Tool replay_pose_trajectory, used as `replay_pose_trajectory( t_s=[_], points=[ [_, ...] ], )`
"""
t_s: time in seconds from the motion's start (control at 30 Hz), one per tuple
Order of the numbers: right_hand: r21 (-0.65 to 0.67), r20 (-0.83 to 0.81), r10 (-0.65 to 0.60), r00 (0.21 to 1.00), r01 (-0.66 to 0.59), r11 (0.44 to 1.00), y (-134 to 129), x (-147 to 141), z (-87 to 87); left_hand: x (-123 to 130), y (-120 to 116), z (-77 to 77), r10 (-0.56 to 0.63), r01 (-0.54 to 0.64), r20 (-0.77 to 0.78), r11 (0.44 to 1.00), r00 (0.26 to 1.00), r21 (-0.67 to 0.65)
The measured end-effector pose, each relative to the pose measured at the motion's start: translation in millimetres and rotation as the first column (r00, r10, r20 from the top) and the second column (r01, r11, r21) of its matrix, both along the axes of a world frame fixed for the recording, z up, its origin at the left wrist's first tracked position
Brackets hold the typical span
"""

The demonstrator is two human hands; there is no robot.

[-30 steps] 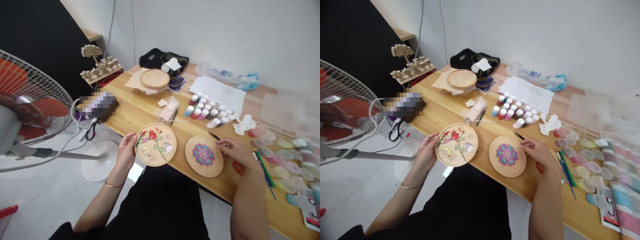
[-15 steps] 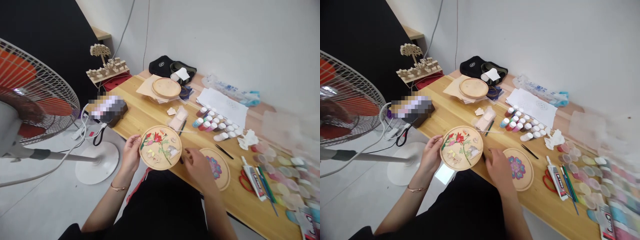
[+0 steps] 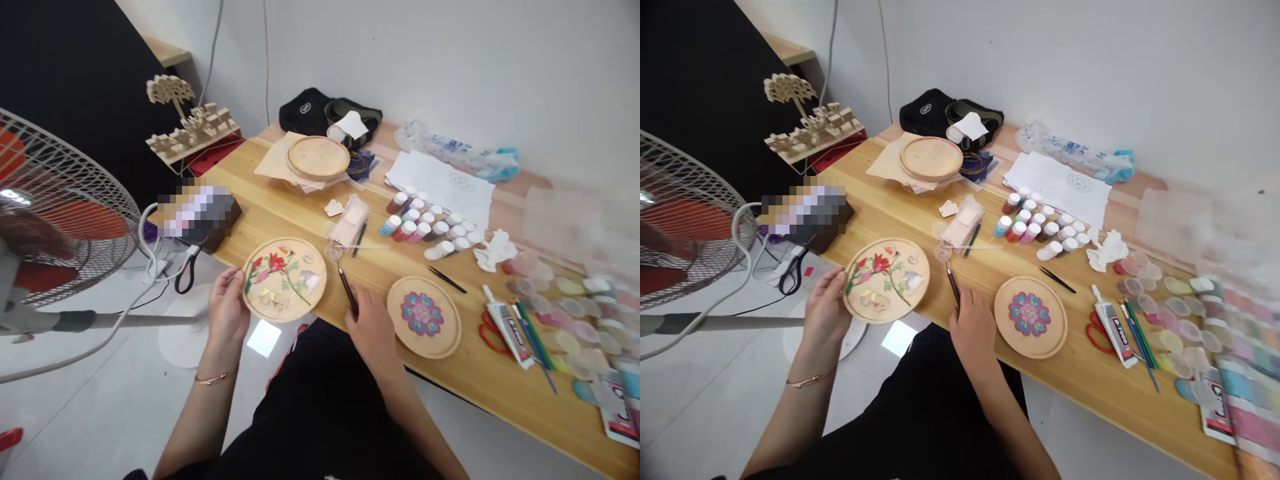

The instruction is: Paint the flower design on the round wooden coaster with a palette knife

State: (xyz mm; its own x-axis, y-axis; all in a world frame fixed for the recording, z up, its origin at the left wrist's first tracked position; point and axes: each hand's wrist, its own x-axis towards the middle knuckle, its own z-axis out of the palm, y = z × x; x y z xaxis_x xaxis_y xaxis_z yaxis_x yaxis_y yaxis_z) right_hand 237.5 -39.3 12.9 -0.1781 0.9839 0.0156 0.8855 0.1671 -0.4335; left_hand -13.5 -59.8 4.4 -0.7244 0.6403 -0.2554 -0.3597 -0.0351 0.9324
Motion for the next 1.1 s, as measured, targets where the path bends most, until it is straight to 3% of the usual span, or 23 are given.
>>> replay_pose_trajectory(
  t_s=[0.2, 0.4, 0.6, 0.9, 1.03, 1.1],
  points=[
    [0.051, -0.143, 0.029, 0.989, -0.022, 0.998, -11.1, -4.0, -6.6, -19.5, 1.7, -0.8, 0.147, -0.147, -0.077, 0.989, 0.986, 0.010],
    [0.119, -0.263, 0.123, 0.957, -0.094, 0.988, -23.4, -6.5, -10.3, -16.3, 6.3, 7.4, 0.204, -0.204, -0.075, 0.979, 0.976, 0.015],
    [0.105, -0.345, 0.147, 0.927, -0.118, 0.987, -37.3, -11.7, -13.1, -3.2, 8.2, 9.7, 0.132, -0.131, -0.112, 0.991, 0.985, 0.016],
    [0.087, -0.396, 0.300, 0.868, -0.290, 0.953, -48.3, -21.0, -4.2, 14.6, 8.2, 10.7, 0.036, -0.035, -0.134, 0.999, 0.990, 0.008],
    [0.143, -0.426, 0.365, 0.828, -0.337, 0.931, -49.5, -17.0, -0.3, 22.5, 7.8, 16.4, 0.014, -0.015, -0.114, 1.000, 0.993, -0.002],
    [0.201, -0.421, 0.345, 0.839, -0.285, 0.937, -49.3, -4.4, 0.0, 29.0, 8.0, 19.5, -0.005, 0.004, -0.105, 1.000, 0.994, -0.010]
  ],
)
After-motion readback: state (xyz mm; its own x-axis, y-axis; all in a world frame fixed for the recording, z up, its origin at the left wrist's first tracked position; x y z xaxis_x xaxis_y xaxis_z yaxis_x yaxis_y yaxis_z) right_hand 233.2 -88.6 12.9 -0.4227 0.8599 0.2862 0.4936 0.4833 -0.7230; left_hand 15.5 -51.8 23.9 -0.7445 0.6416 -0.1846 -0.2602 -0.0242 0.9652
